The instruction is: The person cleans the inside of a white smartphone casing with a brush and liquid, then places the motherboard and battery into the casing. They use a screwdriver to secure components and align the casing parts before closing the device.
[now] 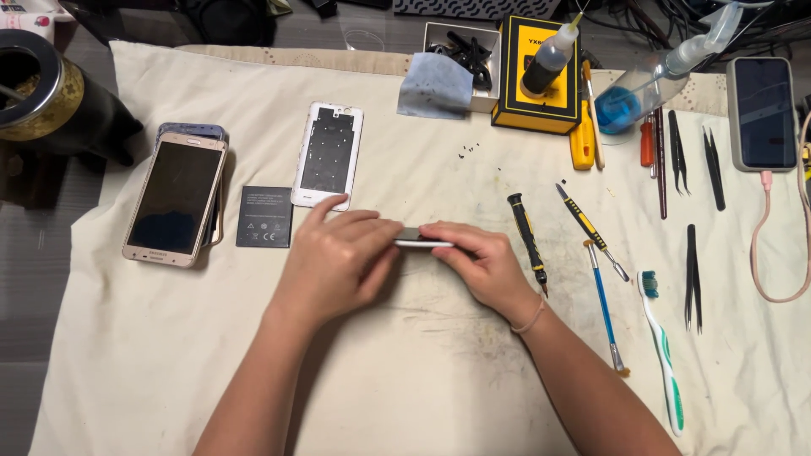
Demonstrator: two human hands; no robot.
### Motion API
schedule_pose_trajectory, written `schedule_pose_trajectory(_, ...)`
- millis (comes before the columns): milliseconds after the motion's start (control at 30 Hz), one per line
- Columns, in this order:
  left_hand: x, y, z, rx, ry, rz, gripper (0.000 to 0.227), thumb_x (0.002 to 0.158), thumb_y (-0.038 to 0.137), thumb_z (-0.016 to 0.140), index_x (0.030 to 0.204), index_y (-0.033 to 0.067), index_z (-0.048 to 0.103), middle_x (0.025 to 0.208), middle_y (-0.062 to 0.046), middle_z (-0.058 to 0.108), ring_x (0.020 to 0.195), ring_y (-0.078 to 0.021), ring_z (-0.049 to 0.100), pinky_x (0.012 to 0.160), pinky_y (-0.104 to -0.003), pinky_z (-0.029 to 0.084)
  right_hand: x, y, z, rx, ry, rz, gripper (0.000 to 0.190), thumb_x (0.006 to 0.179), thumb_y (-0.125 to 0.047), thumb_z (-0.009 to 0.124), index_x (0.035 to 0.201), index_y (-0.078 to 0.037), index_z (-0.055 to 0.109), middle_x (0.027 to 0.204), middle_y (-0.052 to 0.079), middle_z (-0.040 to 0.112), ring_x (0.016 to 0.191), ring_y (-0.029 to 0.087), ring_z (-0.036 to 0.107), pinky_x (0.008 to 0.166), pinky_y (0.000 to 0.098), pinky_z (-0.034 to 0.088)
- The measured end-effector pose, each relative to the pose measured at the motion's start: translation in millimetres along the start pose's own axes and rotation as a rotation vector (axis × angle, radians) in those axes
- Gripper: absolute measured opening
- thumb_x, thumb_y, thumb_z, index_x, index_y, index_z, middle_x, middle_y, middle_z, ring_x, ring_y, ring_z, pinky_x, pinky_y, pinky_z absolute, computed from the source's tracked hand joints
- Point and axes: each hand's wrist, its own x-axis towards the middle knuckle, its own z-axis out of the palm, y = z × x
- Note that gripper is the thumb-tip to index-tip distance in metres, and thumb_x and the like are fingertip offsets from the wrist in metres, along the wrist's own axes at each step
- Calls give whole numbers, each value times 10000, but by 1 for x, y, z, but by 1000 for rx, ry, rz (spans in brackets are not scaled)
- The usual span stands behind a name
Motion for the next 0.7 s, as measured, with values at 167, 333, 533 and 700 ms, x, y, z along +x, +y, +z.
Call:
schedule_pose_trajectory(167, 2, 15, 12, -45, -7, 7, 171, 907, 185, 730, 1062, 150, 793, 935, -38, 807, 925, -225, 766, 960, -412, 539, -3, 4, 5, -31, -27, -25, 255, 904, -69, 761, 1157, -46, 775, 1110, 132, 800, 1098, 330, 733, 994, 494, 559)
schedule_pose_trajectory(333, -4, 13, 20, -58, 50, -43, 89, 948, 235, 721, 986, 205, 795, 851, 28, 798, 832, -171, 764, 823, -318, 578, -5, 6, 8, -107, -25, -70, 193, 915, -55, 745, 1101, -55, 796, 1039, 121, 815, 1015, 331, 763, 902, 464, 606)
schedule_pose_trajectory(533, -2, 20, 11, -407, 231, -179, 126, 938, 213, 733, 1041, 191, 803, 931, 37, 820, 866, -172, 779, 836, -318, 600, -6, 1, 6, 112, 138, -58, 416, 943, -246, 728, 1282, -8, 698, 1270, 167, 738, 1185, 292, 685, 1005, 450, 568)
schedule_pose_trajectory(700, 10, 53, -9, -1167, 186, -321, 267, 979, 82, 605, 1215, 0, 700, 1132, -134, 778, 1083, -252, 741, 958, -413, 595, -27, 0, -6, 251, 276, -10, 310, 958, -148, 670, 1096, 123, 723, 1006, 220, 789, 959, 242, 752, 890, 399, 620)
